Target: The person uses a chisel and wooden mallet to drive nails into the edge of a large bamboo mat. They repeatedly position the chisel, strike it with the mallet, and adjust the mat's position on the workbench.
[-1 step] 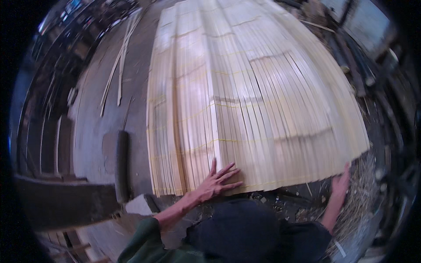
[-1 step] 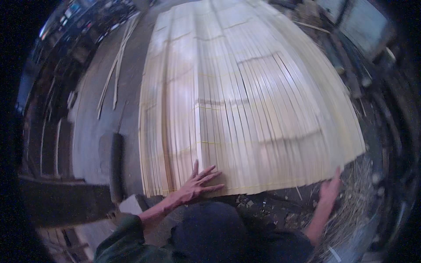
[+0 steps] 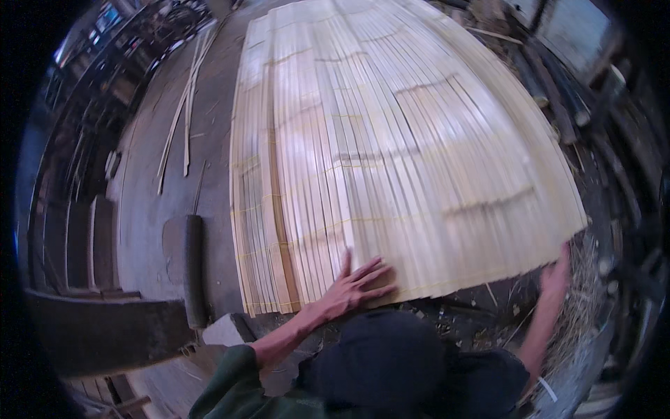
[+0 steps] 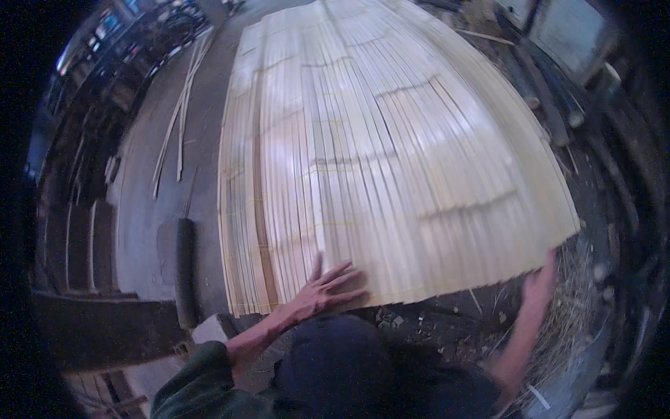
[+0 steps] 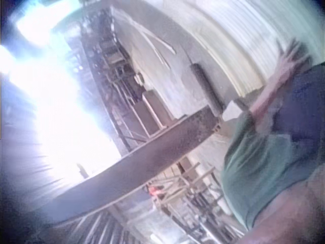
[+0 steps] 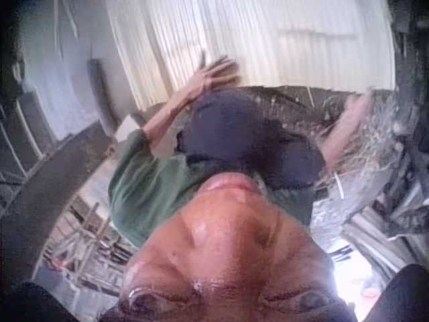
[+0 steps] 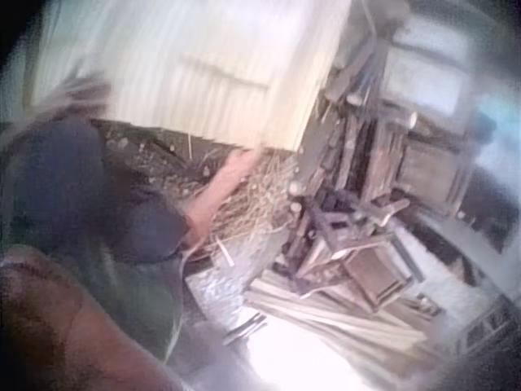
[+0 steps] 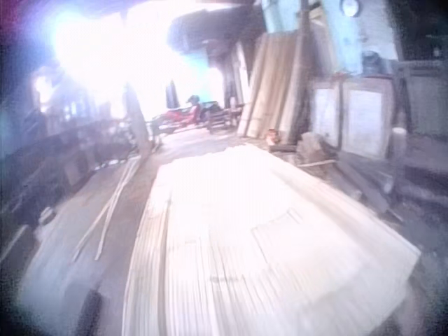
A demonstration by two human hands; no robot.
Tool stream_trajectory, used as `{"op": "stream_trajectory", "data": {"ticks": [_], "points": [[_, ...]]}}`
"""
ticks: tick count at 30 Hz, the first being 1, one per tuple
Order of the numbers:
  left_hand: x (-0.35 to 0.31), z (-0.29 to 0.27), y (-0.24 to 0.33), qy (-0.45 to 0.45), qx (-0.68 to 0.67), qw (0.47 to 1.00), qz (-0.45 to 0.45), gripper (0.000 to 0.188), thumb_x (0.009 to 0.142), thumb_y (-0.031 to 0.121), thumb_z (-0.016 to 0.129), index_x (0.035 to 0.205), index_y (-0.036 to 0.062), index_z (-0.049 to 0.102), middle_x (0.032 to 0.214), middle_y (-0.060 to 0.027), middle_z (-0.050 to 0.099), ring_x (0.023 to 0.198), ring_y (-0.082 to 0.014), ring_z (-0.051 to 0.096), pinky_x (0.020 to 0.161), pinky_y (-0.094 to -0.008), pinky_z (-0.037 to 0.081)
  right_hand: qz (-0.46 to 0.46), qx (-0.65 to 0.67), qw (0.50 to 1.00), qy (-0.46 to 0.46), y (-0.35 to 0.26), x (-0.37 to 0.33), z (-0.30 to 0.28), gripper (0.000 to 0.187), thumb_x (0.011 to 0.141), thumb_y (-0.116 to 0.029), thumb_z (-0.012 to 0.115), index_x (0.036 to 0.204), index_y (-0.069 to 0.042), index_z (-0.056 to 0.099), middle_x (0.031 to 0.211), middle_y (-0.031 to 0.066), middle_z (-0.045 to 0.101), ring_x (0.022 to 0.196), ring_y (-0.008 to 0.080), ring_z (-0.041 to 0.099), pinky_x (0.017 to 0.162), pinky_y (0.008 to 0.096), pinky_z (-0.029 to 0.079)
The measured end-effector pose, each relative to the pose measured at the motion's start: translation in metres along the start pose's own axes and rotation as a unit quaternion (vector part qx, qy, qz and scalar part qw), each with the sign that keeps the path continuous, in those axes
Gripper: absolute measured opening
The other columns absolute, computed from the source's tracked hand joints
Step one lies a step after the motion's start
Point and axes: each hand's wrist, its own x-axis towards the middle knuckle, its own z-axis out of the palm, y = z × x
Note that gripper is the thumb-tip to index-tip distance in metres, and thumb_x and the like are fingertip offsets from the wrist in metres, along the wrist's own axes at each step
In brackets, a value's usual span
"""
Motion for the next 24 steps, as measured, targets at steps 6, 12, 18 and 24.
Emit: {"op": "stream_trajectory", "data": {"ticks": [6, 12, 18, 24], "points": [[0.06, -0.038, 0.028, 0.017, -0.054, 0.992, 0.113, 0.054, 0.095, 0.041, 0.04, 0.149, 0.0338, 0.04, 0.158, -0.0003, 0.033, 0.149, -0.0233, 0.022, 0.117, -0.0662, -0.004, -0.024, 0.01, 1.0, -0.01, -0.082, 0.016, -0.005, 0.065, 0.096, -0.04, 0.059, 0.143, 0.001, 0.041, 0.143, 0.0154, 0.048, 0.133, 0.0287, 0.045, 0.112, 0.0438, 0.036], [0.014, 0.029, -0.017, -0.087, -0.046, 0.993, 0.064, 0.053, 0.094, 0.038, 0.042, 0.146, 0.0267, 0.046, 0.155, 0.0029, 0.039, 0.146, -0.0237, 0.03, 0.118, -0.0638, 0.002, 0.198, 0.159, 0.966, 0.042, 0.09, 0.015, -0.078, 0.05, 0.1, -0.035, 0.052, 0.141, -0.008, 0.047, 0.138, 0.0135, 0.055, 0.129, 0.027, 0.051, 0.111, 0.0441, 0.039], [0.03, 0.039, -0.017, -0.077, -0.035, 0.996, 0.026, 0.057, 0.091, 0.021, 0.05, 0.147, 0.0252, 0.045, 0.154, 0.0034, 0.04, 0.143, -0.0232, 0.036, 0.118, -0.0597, 0.004, 0.124, 0.141, 0.977, 0.1, 0.058, 0.012, 0.002, 0.048, 0.102, -0.027, 0.052, 0.142, -0.002, 0.043, 0.141, 0.0146, 0.052, 0.128, 0.0282, 0.053, 0.111, 0.0434, 0.041], [0.092, -0.006, -0.005, -0.049, -0.017, 0.998, 0.035, 0.061, 0.087, 0.023, 0.064, 0.145, 0.0189, 0.047, 0.152, -0.0006, 0.043, 0.143, -0.0249, 0.036, 0.118, -0.0602, 0.004, 0.051, 0.16, 0.985, 0.038, -0.016, 0.045, 0.065, 0.052, 0.097, -0.031, 0.06, 0.137, -0.001, 0.046, 0.136, 0.0182, 0.053, 0.123, 0.0337, 0.055, 0.106, 0.0516, 0.044]]}}
